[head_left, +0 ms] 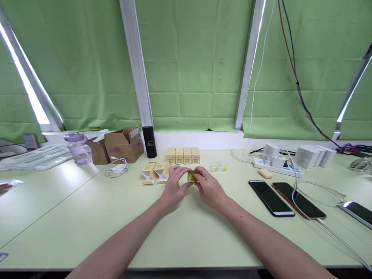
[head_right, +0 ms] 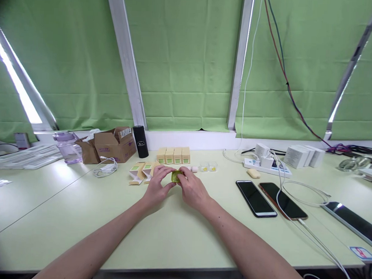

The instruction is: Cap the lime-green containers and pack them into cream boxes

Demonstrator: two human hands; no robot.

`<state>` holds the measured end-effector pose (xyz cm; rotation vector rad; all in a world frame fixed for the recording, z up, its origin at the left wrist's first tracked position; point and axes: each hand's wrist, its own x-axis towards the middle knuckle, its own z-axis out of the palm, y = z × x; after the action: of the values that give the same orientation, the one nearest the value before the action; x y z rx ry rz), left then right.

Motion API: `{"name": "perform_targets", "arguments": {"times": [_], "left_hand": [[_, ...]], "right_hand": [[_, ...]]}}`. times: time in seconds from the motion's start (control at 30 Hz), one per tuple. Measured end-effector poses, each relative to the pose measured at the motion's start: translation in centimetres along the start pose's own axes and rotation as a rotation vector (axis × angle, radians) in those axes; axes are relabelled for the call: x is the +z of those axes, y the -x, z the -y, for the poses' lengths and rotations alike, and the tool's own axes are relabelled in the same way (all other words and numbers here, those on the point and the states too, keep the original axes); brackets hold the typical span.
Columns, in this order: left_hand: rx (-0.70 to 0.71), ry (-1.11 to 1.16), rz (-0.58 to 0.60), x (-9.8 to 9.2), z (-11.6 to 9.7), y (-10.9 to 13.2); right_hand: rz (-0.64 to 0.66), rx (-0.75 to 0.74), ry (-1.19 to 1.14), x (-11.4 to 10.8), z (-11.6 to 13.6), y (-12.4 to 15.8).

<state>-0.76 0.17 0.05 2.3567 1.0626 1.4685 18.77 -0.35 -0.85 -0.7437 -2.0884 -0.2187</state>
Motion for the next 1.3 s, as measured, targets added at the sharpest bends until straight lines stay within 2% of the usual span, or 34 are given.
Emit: {"name": "perform_targets", "arguments": {"times": [0.37,0.83,1.1,1.3], "left_hand": [[-0.010,0.015,-0.005,-0.02,-0.19,0.01],[-0.008,-0.050,0.001,-0.05,0.18,0.21],[0.025,-0.049,-0.027,-0.17,-0.07,-0.14],[0.039,-0.042,-0.035,-0.15,-0.13,-0.16]], "right_hand": [[-0.029,-0.016,-0.034,0.09,-0.21,0.14],[0.013,-0.018,-0.017,0.60,-0.78,0.19],[-0.090,-0.024,-0.083,0.08,-0.48,0.00],[-0.097,-0.033,-0.091,0.14,-0.44,0.08]]}}
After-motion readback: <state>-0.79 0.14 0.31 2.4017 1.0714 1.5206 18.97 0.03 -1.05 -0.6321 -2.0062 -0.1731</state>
